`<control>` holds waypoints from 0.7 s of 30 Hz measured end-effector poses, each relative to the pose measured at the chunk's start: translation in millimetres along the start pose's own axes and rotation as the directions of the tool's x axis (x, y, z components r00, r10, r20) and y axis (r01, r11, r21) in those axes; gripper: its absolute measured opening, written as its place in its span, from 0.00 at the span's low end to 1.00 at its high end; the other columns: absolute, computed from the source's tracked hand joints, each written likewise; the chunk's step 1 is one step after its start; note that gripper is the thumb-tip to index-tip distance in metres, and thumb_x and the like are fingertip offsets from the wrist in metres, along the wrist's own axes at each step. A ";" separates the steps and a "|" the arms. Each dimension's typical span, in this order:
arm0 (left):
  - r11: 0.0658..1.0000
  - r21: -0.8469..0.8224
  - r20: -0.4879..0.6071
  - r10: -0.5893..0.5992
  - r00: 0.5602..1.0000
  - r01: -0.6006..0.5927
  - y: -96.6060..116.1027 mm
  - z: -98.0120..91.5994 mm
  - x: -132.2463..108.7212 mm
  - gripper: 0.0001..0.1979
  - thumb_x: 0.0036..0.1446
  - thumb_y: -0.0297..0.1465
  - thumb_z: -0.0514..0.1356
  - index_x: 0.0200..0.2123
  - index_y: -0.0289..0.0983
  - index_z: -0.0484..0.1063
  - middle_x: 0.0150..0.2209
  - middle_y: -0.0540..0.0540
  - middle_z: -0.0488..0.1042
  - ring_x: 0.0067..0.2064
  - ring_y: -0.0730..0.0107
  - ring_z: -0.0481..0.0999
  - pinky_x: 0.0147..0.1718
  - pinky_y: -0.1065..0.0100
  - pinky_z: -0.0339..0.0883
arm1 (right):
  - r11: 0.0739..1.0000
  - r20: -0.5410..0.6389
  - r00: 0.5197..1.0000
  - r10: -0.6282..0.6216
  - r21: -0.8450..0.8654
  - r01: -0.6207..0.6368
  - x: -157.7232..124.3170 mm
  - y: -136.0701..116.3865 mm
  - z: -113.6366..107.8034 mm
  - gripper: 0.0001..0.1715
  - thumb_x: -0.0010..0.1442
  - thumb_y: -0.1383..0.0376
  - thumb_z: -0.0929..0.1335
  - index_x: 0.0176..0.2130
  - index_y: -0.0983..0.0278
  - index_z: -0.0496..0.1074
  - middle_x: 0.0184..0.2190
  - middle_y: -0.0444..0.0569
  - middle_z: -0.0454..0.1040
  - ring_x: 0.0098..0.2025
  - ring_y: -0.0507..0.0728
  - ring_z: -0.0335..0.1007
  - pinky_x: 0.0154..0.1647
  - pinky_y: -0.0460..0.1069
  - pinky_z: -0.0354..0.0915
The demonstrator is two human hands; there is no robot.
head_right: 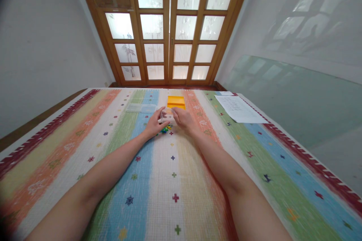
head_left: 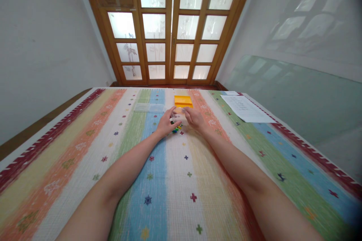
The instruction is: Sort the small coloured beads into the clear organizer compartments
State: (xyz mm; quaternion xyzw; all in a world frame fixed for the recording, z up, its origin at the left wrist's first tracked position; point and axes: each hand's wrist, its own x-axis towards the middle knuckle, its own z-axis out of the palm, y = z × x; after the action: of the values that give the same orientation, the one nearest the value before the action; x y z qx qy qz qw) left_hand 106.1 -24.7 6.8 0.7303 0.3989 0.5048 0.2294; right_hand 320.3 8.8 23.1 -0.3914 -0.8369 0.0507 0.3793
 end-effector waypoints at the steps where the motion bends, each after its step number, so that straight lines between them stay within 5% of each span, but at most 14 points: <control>1: 1.000 -0.017 0.011 0.007 1.000 -0.006 0.1 0.6 -0.6 0.42 0.57 0.36 0.70 0.71 0.42 0.59 0.57 0.38 0.74 0.53 0.58 0.77 0.58 0.51 0.70 | 1.000 -0.018 1.000 0.019 -0.004 -0.019 0.7 0.7 -1.6 0.24 0.75 0.55 0.57 0.52 0.62 0.76 0.44 0.55 0.80 0.46 0.63 0.77 0.49 0.57 0.71; 7: 0.995 -0.091 0.041 0.055 0.998 -0.051 5.4 -2.0 -3.3 0.44 0.57 0.32 0.67 0.73 0.44 0.52 0.59 0.39 0.72 0.53 0.60 0.77 0.57 0.52 0.71 | 0.967 -0.124 0.977 0.174 0.211 -0.146 6.7 2.6 -10.2 0.26 0.73 0.45 0.60 0.53 0.59 0.75 0.47 0.53 0.80 0.44 0.61 0.78 0.45 0.55 0.72; 14: 0.982 -0.126 0.112 0.157 0.981 -0.142 10.9 1.0 -8.4 0.44 0.55 0.29 0.65 0.73 0.45 0.53 0.63 0.38 0.68 0.54 0.61 0.76 0.59 0.52 0.71 | 0.754 0.042 0.921 0.388 0.560 -0.343 8.6 11.8 -11.9 0.32 0.67 0.36 0.64 0.45 0.60 0.75 0.34 0.48 0.78 0.31 0.56 0.76 0.28 0.49 0.70; 21: 0.975 -0.218 0.017 -0.028 0.999 0.031 2.4 -1.0 -3.4 0.43 0.56 0.31 0.64 0.73 0.44 0.53 0.62 0.38 0.69 0.55 0.62 0.77 0.60 0.53 0.71 | 0.665 0.106 0.911 0.398 0.651 -0.366 7.8 12.9 -11.5 0.32 0.66 0.40 0.67 0.55 0.59 0.72 0.37 0.48 0.79 0.35 0.55 0.77 0.32 0.48 0.72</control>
State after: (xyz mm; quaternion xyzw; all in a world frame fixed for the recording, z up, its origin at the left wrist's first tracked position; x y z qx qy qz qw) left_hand 105.5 -28.9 7.1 0.6982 0.3501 0.5371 0.3185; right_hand 332.9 20.7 31.0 -0.3999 -0.6551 0.4112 0.4918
